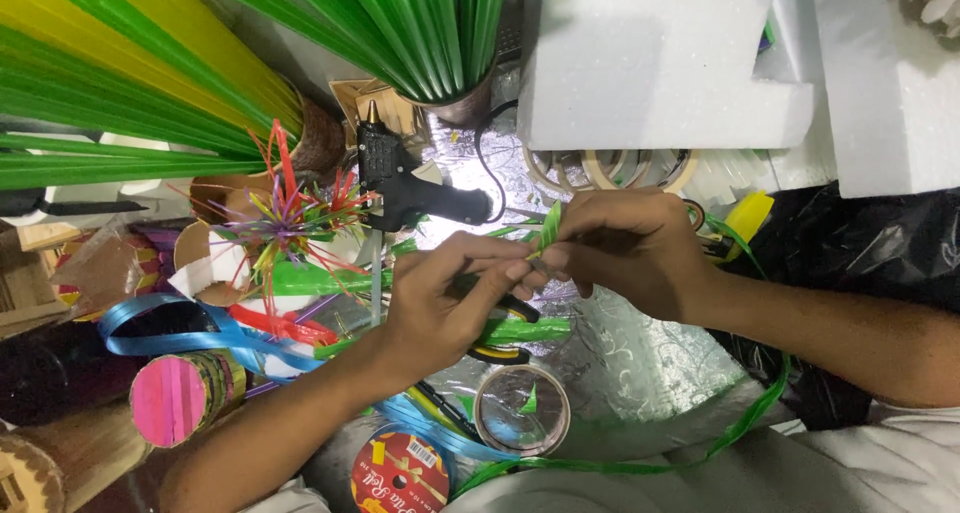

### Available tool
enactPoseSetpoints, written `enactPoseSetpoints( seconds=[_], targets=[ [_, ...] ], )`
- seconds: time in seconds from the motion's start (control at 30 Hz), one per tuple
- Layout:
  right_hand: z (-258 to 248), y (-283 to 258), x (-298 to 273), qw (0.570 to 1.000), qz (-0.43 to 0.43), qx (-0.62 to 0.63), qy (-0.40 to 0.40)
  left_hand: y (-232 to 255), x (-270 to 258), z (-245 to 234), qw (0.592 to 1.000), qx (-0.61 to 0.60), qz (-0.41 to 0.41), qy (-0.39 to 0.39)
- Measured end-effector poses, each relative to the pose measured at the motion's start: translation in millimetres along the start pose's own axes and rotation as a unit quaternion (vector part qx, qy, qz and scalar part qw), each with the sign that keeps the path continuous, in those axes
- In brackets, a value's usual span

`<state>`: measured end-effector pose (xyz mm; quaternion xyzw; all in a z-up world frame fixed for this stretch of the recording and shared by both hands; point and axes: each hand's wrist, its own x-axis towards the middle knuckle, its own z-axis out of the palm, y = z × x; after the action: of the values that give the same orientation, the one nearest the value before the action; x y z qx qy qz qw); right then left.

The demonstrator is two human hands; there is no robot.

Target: Assembling a decorative upper structure by tying and gluing green plastic ribbons.

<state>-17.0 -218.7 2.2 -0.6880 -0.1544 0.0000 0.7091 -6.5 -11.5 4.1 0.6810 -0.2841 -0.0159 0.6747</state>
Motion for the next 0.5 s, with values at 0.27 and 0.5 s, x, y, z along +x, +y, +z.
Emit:
enactPoseSetpoints(
  seconds=[0.27, 0.5],
  targets=[
    [-1.1, 3.1, 1.2, 1.000, 0.005, 0.000, -0.001, -5.7, -4.5, 5.0, 0.997, -0.074, -0.030, 0.005],
    [0.2, -0.8, 2.7, 1.000, 0.005, 0.021, -0.001, -10.6, -5.8, 0.1, 0.990, -0.122, -0.071, -0.025]
  ],
)
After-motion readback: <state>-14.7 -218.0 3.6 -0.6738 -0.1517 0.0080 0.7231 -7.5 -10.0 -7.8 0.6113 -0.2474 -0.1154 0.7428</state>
